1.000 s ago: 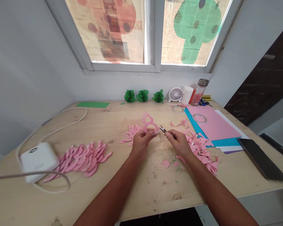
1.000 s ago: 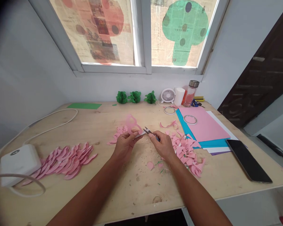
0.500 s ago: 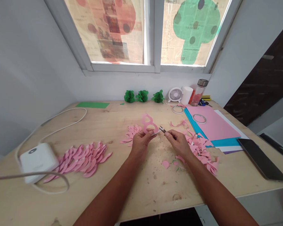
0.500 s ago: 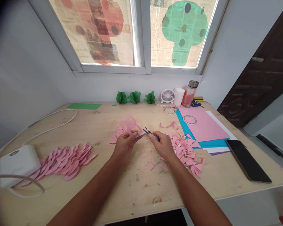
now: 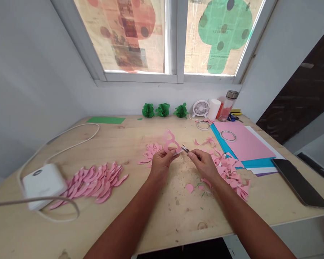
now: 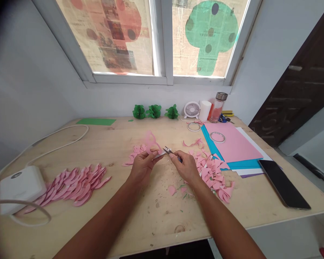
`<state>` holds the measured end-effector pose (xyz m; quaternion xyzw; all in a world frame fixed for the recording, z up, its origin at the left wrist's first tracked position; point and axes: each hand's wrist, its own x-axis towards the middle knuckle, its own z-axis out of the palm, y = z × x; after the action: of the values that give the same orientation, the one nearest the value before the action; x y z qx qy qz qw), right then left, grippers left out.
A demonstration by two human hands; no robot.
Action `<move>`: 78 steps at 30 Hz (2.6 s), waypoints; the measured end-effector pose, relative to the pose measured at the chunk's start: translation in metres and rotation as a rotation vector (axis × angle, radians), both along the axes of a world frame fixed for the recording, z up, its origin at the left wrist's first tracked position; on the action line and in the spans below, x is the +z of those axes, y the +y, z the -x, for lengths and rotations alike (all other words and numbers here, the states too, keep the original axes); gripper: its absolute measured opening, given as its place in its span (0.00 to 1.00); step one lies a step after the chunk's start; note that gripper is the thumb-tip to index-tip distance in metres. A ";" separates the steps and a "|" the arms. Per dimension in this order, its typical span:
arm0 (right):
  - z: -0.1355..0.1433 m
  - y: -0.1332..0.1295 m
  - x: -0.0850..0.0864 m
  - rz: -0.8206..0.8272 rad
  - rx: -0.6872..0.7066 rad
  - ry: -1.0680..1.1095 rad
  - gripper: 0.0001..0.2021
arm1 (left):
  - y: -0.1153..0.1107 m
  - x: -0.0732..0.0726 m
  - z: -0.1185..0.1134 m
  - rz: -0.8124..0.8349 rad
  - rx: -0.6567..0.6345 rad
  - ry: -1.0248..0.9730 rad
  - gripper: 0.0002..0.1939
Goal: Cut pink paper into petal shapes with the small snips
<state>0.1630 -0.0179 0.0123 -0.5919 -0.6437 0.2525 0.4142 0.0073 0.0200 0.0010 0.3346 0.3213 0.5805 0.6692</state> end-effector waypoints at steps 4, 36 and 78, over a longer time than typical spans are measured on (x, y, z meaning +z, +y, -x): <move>0.000 0.000 0.001 0.006 0.004 0.002 0.19 | 0.000 0.000 0.000 -0.001 0.004 -0.004 0.07; 0.000 -0.002 0.006 -0.010 -0.012 -0.013 0.20 | -0.001 0.001 0.001 -0.006 -0.007 0.013 0.07; -0.001 0.000 0.000 -0.004 -0.049 0.001 0.19 | -0.001 0.001 -0.001 0.006 -0.009 0.013 0.09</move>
<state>0.1636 -0.0178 0.0126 -0.6066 -0.6291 0.2413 0.4219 0.0080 0.0190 0.0022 0.3379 0.3260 0.5740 0.6708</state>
